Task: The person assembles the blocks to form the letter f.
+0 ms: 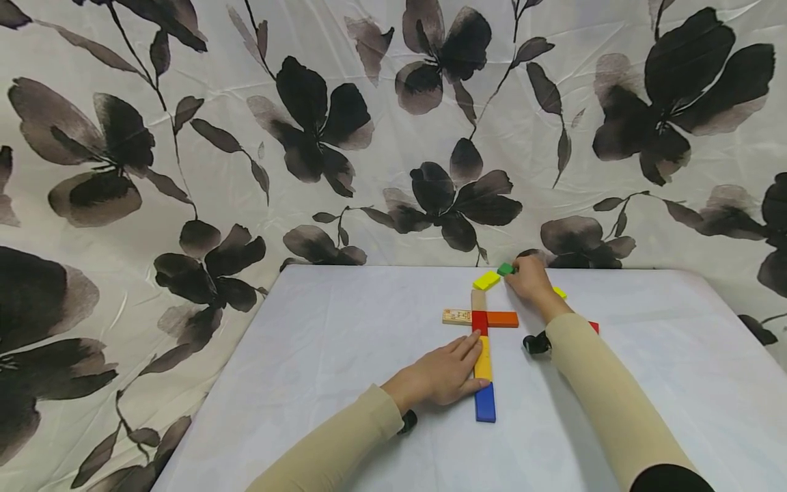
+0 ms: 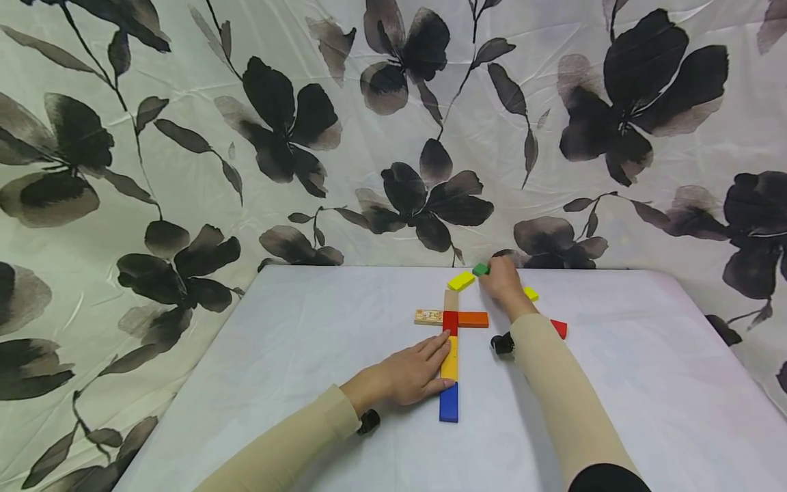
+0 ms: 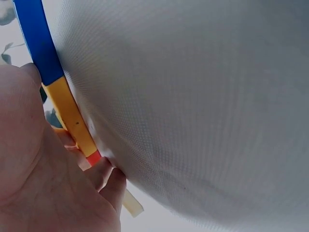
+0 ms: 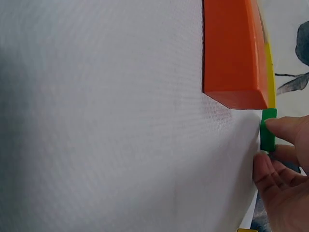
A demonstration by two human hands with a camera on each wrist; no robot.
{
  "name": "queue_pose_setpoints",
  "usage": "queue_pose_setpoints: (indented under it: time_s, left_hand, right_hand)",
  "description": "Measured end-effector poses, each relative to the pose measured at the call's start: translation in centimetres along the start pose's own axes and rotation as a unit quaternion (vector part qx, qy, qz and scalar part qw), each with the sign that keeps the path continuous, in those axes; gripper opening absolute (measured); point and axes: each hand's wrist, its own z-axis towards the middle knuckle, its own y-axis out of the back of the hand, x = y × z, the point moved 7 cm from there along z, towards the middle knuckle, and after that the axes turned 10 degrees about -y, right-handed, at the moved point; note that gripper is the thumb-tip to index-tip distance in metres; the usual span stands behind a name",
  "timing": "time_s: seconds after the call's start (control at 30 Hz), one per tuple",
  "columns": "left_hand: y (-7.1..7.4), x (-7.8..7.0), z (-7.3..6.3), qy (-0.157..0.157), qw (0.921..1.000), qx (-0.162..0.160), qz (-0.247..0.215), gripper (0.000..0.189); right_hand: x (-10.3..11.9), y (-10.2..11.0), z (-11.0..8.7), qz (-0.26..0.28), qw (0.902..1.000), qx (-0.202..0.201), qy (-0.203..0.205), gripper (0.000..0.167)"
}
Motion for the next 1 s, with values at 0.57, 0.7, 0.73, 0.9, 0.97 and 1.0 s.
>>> queue_pose_setpoints:
  time_s: [0.57, 0.7, 0.73, 0.9, 0.97, 1.0]
  left_hand:
    - [-0.04, 0.02, 0.07, 0.002, 1.0000, 0.003, -0.004, 0.083]
    - [0.04, 0.03, 0.08, 0.001, 1.0000, 0.000, -0.003, 0.083]
    - [0.02, 0.05, 0.09, 0.001, 1.0000, 0.000, -0.005, 0.083]
    - [-0.11, 0.10, 0.15, 0.001, 1.0000, 0.000, -0.008, 0.084]
    - [-0.10, 0.09, 0.15, 0.001, 1.0000, 0.001, -0.007, 0.083]
    - [-0.12, 0.09, 0.16, 0.001, 1.0000, 0.001, -0.007, 0.083]
  right_hand:
    - [-0.65, 0.46, -0.33, -0.005, 0.9992, 0.017, 0.036, 0.038]
    - [-0.55, 0.53, -0.40, -0.002, 0.9991, 0.020, 0.038, 0.039]
    - [-0.52, 0.54, -0.42, -0.002, 0.9990, 0.021, 0.040, 0.040]
    - [-0.59, 0.32, -0.40, -0.003, 0.9988, 0.028, 0.041, 0.040]
    - [-0.66, 0.22, -0.39, -0.002, 0.9987, 0.031, 0.040, 0.040]
    - [-0.69, 0.19, -0.40, -0.001, 0.9987, 0.033, 0.040, 0.041]
